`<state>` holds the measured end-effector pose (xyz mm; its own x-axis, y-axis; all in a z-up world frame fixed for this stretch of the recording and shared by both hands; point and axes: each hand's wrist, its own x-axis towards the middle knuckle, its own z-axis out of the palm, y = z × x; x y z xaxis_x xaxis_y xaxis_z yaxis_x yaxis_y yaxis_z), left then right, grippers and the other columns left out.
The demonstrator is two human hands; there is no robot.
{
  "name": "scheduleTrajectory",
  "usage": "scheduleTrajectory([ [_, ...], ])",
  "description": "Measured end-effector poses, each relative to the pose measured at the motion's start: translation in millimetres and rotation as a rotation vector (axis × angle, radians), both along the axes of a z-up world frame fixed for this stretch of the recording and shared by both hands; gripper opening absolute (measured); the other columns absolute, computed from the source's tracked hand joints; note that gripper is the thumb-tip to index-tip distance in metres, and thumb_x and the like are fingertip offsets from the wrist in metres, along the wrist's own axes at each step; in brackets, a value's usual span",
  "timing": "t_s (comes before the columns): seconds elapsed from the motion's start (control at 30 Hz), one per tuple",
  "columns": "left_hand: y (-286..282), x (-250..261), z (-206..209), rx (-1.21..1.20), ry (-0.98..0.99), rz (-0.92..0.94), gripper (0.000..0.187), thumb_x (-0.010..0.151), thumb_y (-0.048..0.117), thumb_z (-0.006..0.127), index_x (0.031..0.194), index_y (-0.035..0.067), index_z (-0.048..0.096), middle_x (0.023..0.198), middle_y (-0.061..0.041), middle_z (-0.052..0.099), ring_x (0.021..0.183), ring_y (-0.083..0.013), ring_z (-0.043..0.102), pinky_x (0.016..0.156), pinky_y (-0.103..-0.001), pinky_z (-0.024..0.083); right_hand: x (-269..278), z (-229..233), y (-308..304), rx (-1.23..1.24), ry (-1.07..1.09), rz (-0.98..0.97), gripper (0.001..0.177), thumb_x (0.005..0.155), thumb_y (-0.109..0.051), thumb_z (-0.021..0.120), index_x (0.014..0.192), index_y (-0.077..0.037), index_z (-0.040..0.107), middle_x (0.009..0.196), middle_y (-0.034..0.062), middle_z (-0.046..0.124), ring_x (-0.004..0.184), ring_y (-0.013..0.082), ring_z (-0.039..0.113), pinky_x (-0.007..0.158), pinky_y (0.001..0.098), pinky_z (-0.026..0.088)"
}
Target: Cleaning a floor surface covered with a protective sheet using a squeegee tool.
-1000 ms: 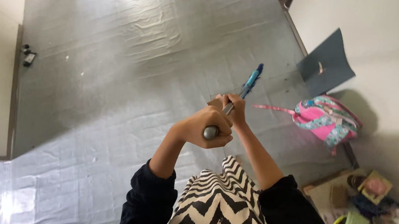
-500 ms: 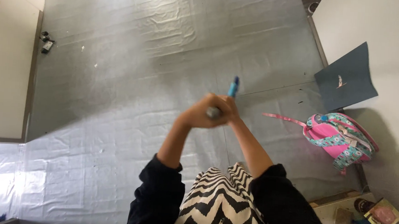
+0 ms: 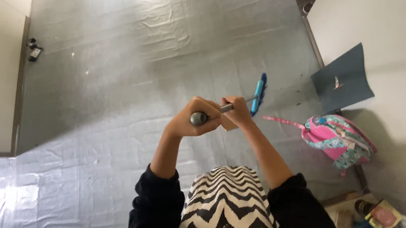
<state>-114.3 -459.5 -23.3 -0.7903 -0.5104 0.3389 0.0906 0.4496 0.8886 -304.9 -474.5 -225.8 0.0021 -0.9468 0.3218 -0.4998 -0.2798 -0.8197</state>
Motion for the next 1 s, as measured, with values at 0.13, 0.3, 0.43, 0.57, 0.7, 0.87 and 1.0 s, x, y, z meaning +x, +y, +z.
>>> scheduleTrajectory([
  [0.13,-3.6,2.4,-36.7,0.079,0.010,0.072,0.024,0.082,-0.001,0.068,0.064,-0.002,0.052,0.064,-0.006,0.049,0.060,-0.0148,0.044,0.055,-0.032,0.038,-7.9,-21.3,-7.7,0.056,0.028,0.036,0.030,0.092,-0.014,0.066,0.071,0.003,0.054,0.065,0.0225,0.056,0.056,0.0387,0.052,0.053,0.0456,0.039],
  [0.3,-28.0,26.0,-71.5,0.178,-0.033,0.149,0.020,0.086,0.000,0.069,0.069,-0.004,0.058,0.070,-0.007,0.055,0.061,-0.0116,0.048,0.055,-0.030,0.040,14.9,-85.8,-48.1,0.180,0.093,0.011,0.029,0.088,-0.015,0.067,0.069,0.002,0.055,0.066,0.0236,0.056,0.060,0.0398,0.053,0.059,0.0461,0.041],
  [0.43,-59.7,58.6,-75.5,0.181,-0.052,0.128,0.018,0.085,0.001,0.068,0.069,-0.002,0.059,0.067,-0.007,0.054,0.061,-0.0142,0.048,0.058,-0.032,0.041,70.9,-125.6,-81.8,-0.003,0.060,-0.052,0.033,0.091,-0.016,0.067,0.066,0.000,0.053,0.065,0.0202,0.057,0.064,0.0366,0.054,0.063,0.0461,0.040],
  [0.57,-90.0,77.7,-58.8,0.000,-0.197,0.043,0.014,0.077,0.005,0.072,0.066,0.005,0.064,0.063,-0.008,0.058,0.058,-0.0207,0.054,0.061,-0.035,0.046,142.5,-121.0,-111.8,-0.086,-0.261,-0.044,0.042,0.084,-0.018,0.077,0.068,0.004,0.044,0.061,0.0156,0.046,0.060,0.0259,0.045,0.053,0.0403,0.038],
  [0.7,-124.1,97.8,-17.5,-0.085,-0.299,-0.009,0.011,0.073,0.009,0.073,0.066,0.007,0.065,0.067,-0.008,0.065,0.062,-0.0238,0.062,0.061,-0.036,0.049,202.0,-84.0,-154.0,-0.178,-0.352,-0.206,0.034,0.098,-0.005,0.066,0.070,-0.001,0.049,0.061,0.0057,0.045,0.059,0.0126,0.046,0.054,0.0329,0.039],
  [0.87,-154.5,120.4,42.4,-0.117,-0.230,-0.163,0.010,0.076,0.007,0.072,0.069,0.008,0.065,0.072,-0.007,0.067,0.066,-0.0225,0.065,0.064,-0.036,0.052,223.8,-60.9,-183.0,-0.354,-0.605,-0.287,0.020,0.102,0.003,0.064,0.087,0.001,0.051,0.077,0.0069,0.051,0.066,0.0136,0.043,0.059,0.0323,0.040],
  [1.0,-178.8,119.1,33.6,-0.076,-0.261,-0.130,0.011,0.075,0.005,0.073,0.067,0.008,0.066,0.065,-0.006,0.065,0.058,-0.0198,0.062,0.057,-0.035,0.050,190.9,-57.4,-191.9,-0.387,-0.329,-0.309,0.034,0.095,-0.004,0.077,0.075,-0.003,0.050,0.069,0.0069,0.053,0.062,0.0154,0.052,0.059,0.0342,0.042],
])
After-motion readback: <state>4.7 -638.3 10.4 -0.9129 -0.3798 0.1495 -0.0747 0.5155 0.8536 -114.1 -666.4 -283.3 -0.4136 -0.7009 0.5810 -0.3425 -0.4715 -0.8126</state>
